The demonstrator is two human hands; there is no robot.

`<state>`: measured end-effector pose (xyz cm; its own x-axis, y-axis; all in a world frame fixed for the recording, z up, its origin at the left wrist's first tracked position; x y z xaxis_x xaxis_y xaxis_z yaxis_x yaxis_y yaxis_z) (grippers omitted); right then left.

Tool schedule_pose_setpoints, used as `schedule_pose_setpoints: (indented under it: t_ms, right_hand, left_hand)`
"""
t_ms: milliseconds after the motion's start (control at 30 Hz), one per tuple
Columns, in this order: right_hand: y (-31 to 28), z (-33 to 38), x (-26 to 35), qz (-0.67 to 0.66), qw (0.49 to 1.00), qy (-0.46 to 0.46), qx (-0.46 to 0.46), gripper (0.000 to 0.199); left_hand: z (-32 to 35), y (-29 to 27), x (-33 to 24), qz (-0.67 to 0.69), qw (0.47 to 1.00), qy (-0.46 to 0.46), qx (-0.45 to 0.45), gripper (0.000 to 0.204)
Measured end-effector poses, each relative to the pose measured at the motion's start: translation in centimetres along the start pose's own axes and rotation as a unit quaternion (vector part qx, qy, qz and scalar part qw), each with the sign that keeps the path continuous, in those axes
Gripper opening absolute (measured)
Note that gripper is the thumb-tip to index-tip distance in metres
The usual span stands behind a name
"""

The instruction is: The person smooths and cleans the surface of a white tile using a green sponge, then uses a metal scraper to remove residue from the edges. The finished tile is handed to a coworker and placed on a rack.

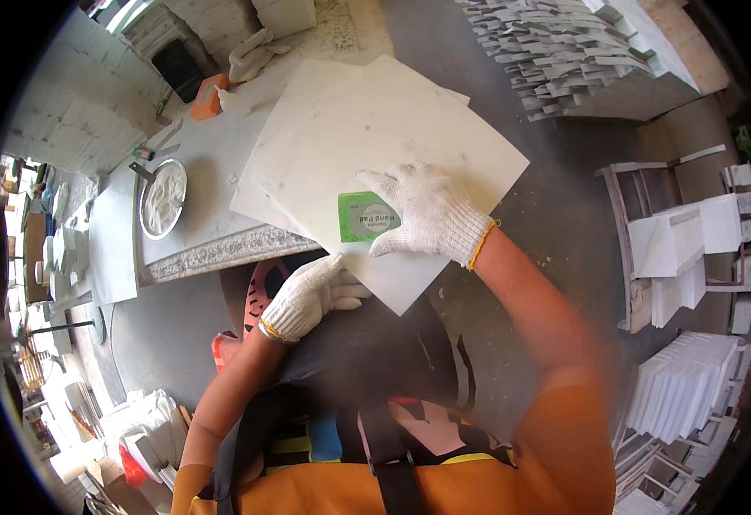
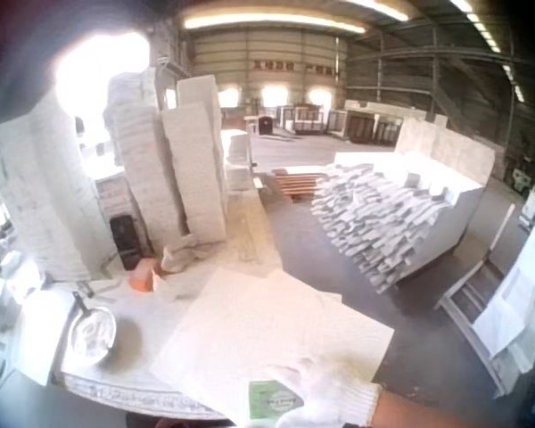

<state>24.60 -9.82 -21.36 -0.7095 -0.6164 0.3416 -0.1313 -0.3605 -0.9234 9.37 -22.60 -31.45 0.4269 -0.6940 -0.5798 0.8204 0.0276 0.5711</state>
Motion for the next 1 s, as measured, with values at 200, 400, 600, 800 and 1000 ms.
schedule_pose_setpoints:
  t_ms: [200,400,600,800,1000]
  right_hand:
    - [-3.8,1.4,-10.5,-0.229,0.946,0.118,-0.199,0.061]
    - [-3.8,4.9,-21.7,-0.407,0.824,0.272,-0.285,0.055]
    - [-2.5,8.4,-18.8,-0.511,0.769,0.218,-0.316,0.051]
    - [0.2,14.0,-18.2,-0.545,0.734,0.195,-0.355,0.057]
    - [2.4,13.1,-16.8,-0.461,0.757,0.201,-0.417,0.060]
  left_hand:
    - [0.3,0.9,-0.8,-0.032,0.998,0.003,-0.052,0.039]
    - [0.3,0.8,-1.1,-0.082,0.991,0.052,-0.091,0.035]
    - [2.9,1.2,-3.9,-0.062,0.978,0.152,-0.132,0.037]
    - [0.6,0.0,-1.5,-0.101,0.988,0.041,-0.111,0.036]
    - [-0.2,1.0,-1.0,-0.112,0.990,-0.005,-0.087,0.041]
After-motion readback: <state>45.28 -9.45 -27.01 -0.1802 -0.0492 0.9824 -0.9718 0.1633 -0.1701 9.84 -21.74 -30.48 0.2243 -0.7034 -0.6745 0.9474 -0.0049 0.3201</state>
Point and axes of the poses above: each hand's wrist, its own z-axis away from the middle knuckle, its own y-axis out of the palm, x = y × z, the point moved 6 cm from there along -z, towards the middle knuckle, and after that the axes turned 2 degrees about -z, right-handed, at the moved point
